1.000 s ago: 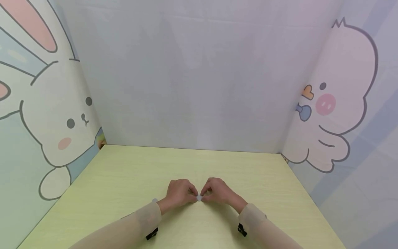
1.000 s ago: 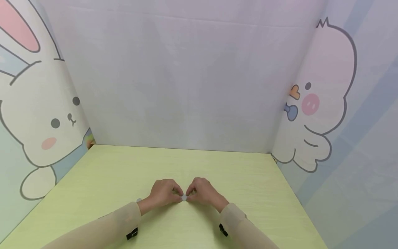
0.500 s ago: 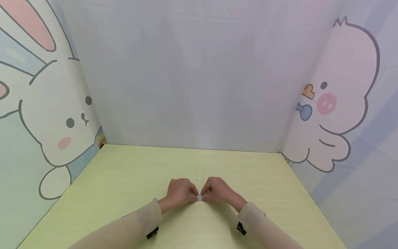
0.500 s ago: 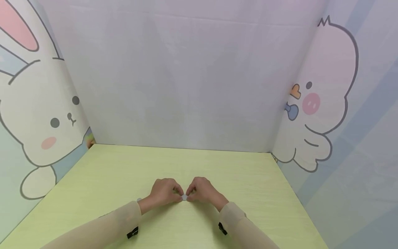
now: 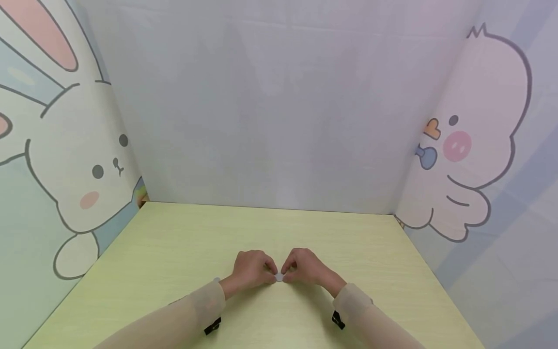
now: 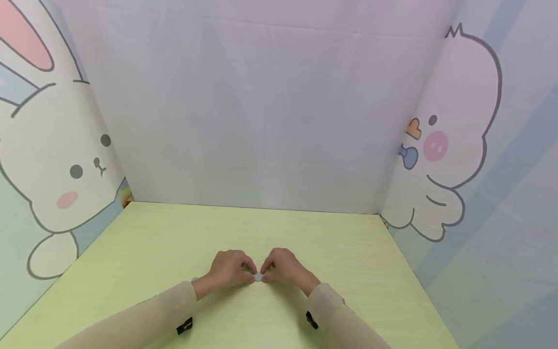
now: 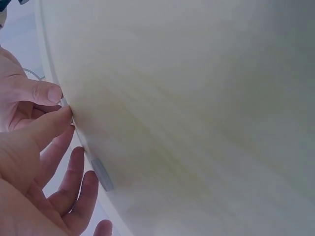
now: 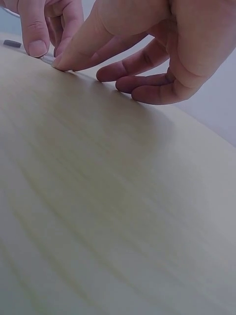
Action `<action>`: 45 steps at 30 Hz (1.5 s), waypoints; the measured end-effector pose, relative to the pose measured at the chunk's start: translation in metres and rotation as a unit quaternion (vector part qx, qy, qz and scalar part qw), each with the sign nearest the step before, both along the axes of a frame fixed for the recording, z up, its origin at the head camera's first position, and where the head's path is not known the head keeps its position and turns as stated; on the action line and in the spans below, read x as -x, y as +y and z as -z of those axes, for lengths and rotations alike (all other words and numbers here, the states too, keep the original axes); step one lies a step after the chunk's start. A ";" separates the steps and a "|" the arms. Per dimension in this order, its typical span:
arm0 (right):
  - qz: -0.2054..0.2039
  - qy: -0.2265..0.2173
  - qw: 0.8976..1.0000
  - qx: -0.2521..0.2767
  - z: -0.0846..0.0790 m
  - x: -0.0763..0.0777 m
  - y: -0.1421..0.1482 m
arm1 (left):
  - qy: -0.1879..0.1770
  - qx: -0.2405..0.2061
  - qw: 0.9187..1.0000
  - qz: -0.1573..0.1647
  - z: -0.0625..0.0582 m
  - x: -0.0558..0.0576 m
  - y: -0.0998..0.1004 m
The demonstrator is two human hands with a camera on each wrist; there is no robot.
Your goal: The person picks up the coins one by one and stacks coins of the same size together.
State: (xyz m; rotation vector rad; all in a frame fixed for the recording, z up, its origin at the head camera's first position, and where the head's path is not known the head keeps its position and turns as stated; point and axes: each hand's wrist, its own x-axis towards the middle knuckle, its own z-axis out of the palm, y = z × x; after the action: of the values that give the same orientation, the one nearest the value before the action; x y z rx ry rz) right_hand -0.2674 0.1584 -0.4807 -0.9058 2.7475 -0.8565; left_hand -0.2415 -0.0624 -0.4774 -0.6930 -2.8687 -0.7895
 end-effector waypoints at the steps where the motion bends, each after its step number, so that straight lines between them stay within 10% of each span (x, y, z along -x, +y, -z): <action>1: 0.000 -0.001 1.000 0.001 0.000 0.000 0.000 | 0.000 -0.001 1.000 0.001 0.000 0.000 0.000; 45: -0.001 -0.001 1.000 0.001 -0.002 -0.001 -0.002 | 0.013 0.000 1.000 -0.003 0.010 0.005 -0.002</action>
State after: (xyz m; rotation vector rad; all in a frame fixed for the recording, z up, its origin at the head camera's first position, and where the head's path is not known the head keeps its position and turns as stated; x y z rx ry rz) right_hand -0.2662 0.1563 -0.4790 -0.9077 2.7445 -0.8597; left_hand -0.2462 -0.0641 -0.4878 -0.6888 -2.8465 -0.7757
